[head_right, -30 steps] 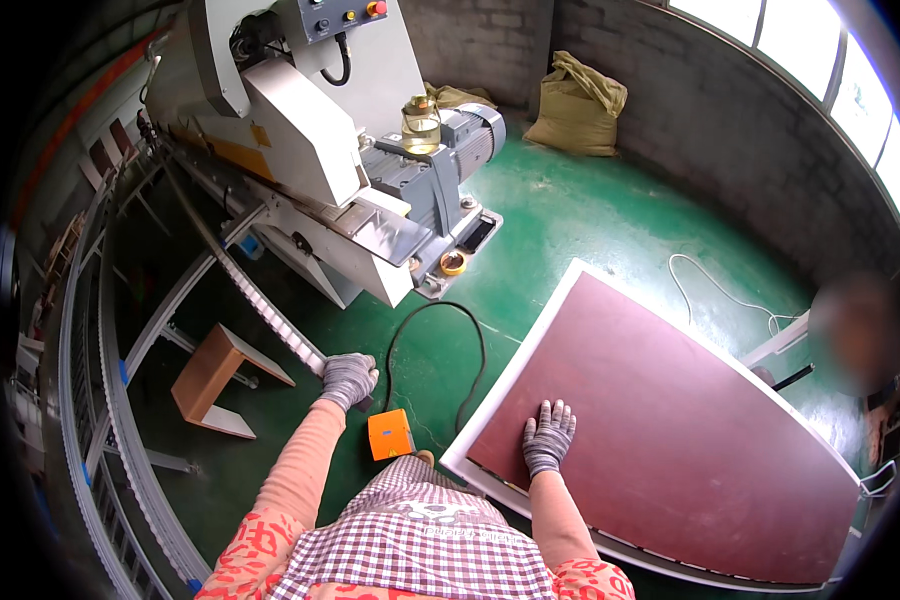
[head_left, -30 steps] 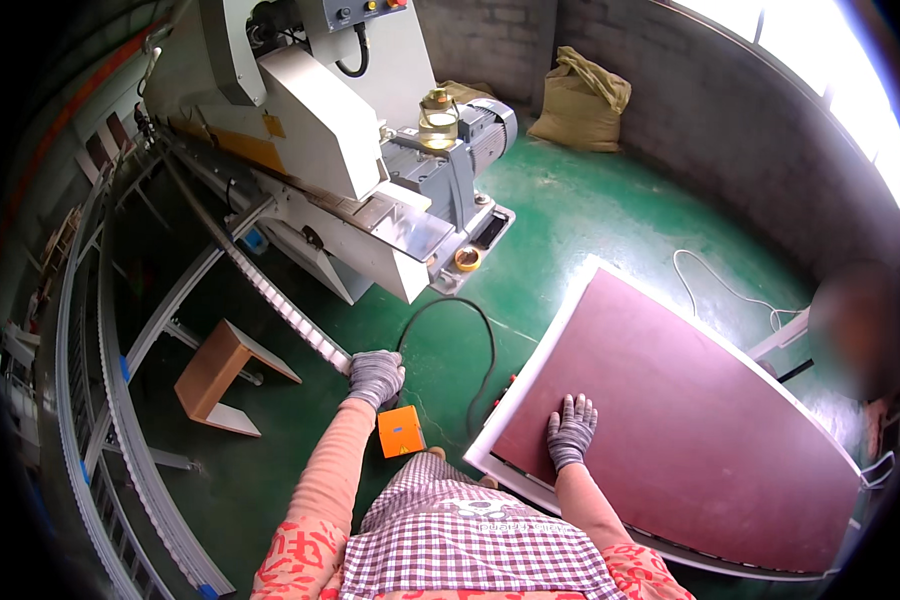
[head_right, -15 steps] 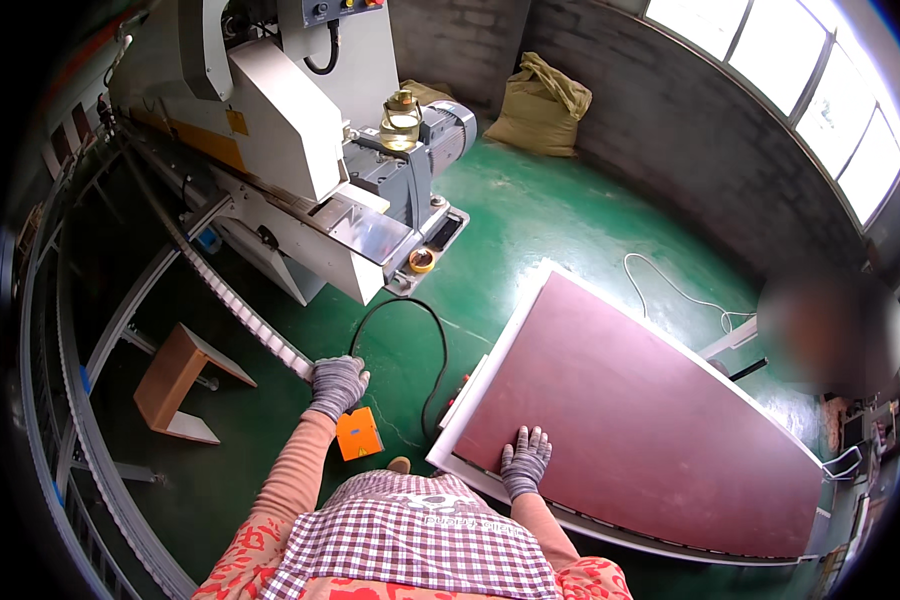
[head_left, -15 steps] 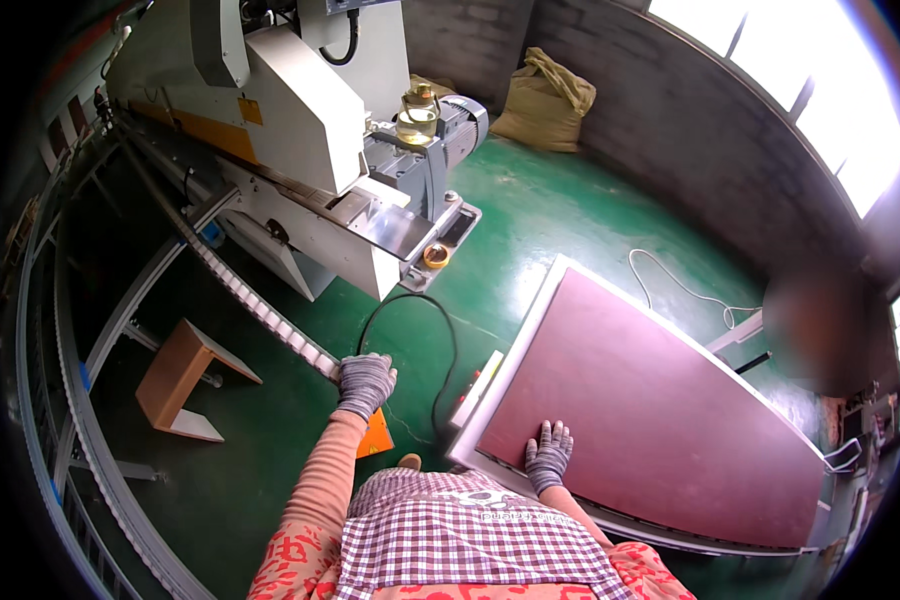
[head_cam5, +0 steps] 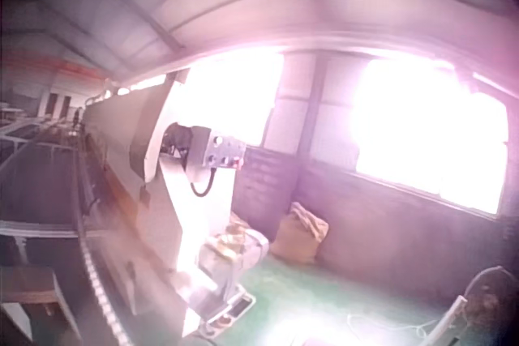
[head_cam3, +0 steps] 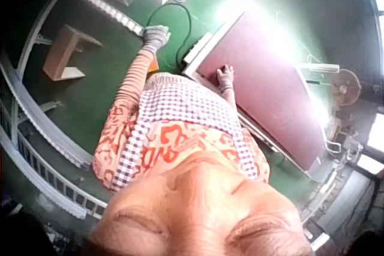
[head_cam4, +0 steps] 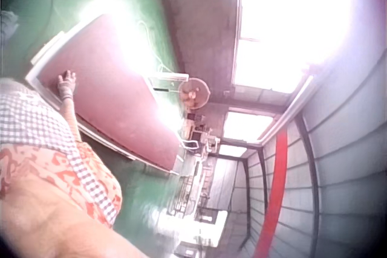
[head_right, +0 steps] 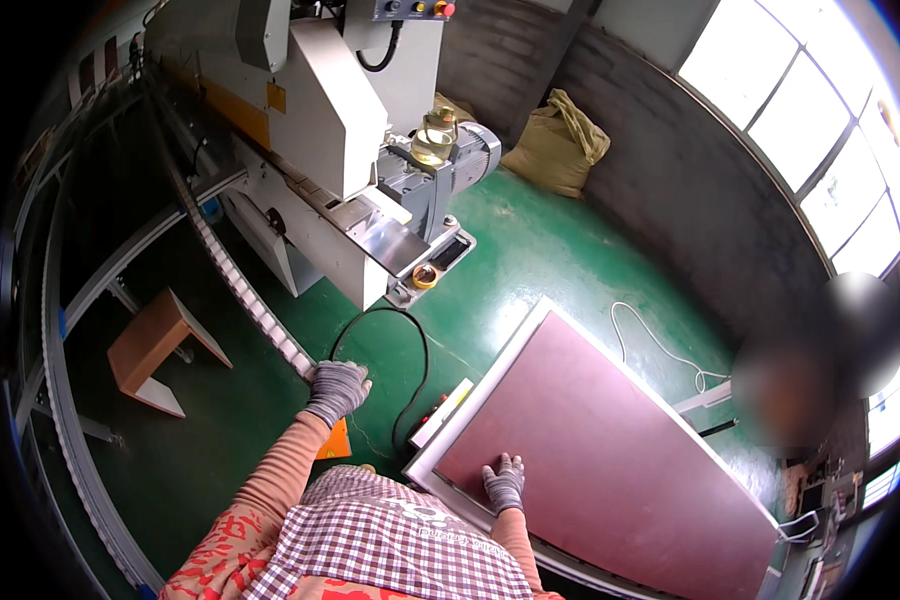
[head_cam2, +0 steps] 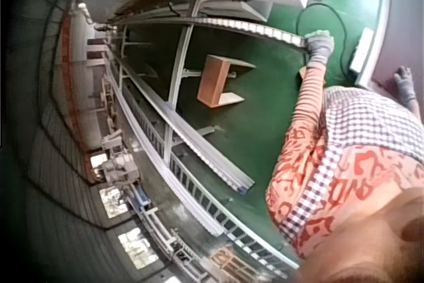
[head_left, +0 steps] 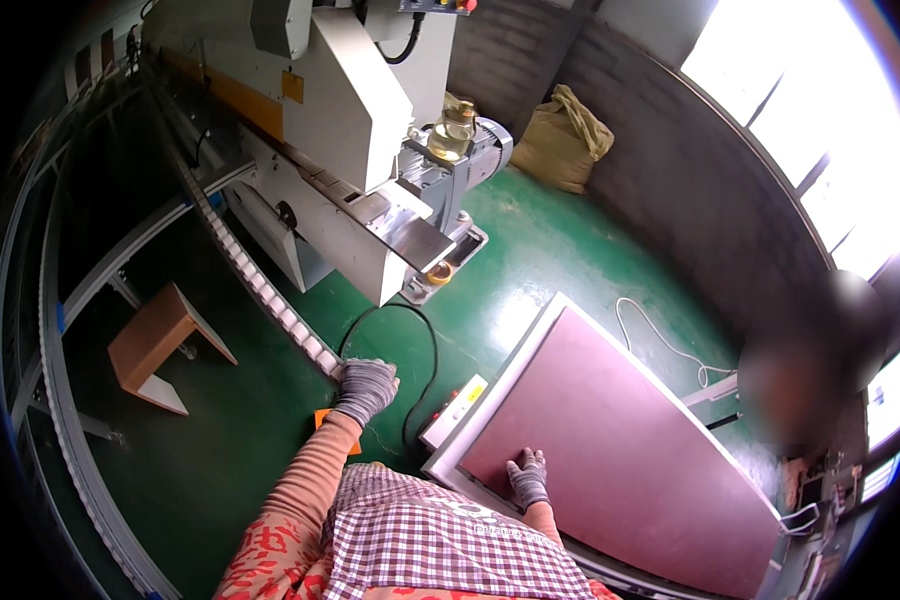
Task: The person operates a large industrial edge banding machine in a factory setting. They feed white rectangular wooden panels into the machine one by one, retrieve them after processing, and stack them on a nearby table. The person wears protective gloves and a patterned shirt while performing the repetitive task.
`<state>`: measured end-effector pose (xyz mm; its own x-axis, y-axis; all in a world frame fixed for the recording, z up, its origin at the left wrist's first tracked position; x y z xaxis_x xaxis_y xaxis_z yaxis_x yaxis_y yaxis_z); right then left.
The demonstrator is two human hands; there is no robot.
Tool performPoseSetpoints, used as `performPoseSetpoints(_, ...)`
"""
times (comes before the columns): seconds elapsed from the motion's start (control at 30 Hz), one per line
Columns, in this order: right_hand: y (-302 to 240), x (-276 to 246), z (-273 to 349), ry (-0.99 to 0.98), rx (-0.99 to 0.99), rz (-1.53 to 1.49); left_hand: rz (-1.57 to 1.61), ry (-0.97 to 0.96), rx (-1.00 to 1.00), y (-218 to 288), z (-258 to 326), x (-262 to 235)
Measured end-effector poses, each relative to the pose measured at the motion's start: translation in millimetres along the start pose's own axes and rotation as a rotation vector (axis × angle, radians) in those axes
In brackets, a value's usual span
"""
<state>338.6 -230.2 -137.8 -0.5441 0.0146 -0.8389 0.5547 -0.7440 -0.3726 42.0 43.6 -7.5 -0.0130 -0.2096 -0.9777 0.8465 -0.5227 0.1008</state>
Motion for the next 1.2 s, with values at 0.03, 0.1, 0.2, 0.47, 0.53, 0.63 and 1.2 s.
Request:
performPoseSetpoints(0.03,12.2,-1.3,-7.6,-0.134,-0.003,-0.259,-0.007,0.002,0.005,2.0,0.5,-1.3)
performPoseSetpoints(0.1,24.8,-10.4,-14.8,-0.33,0.112,-0.801,0.007,0.002,0.009,2.1,-1.7,6.7)
performPoseSetpoints(0.2,-37.2,-59.4,17.6,-0.452,0.01,-1.578,0.0,-0.045,-0.016,-0.9,4.1,-5.3)
performPoseSetpoints(0.47,26.2,24.2,2.3,-0.503,0.569,-2.289,0.009,-0.037,-0.016,1.6,-0.2,-1.6)
performPoseSetpoints(0.53,15.1,25.7,13.1,-0.502,0.513,-2.294,-0.002,-0.034,-0.023,-1.6,0.8,-2.6)
performPoseSetpoints(0.63,-12.7,1.6,11.9,-0.638,0.299,-2.292,-0.007,-0.046,-0.012,-0.9,-0.1,-0.2)
performPoseSetpoints(1.2,6.9,34.7,2.9,-0.48,0.613,-2.281,0.036,-0.017,0.004,-1.6,0.7,4.0)
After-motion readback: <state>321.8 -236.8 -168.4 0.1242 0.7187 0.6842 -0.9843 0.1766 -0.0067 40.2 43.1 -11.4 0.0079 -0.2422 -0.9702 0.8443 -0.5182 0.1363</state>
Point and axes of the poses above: each hand's wrist, its own z-axis away from the middle knuckle, its own x-axis out of the palm, y = z × x, the point moved 5 cm from there along -z, towards the middle knuckle
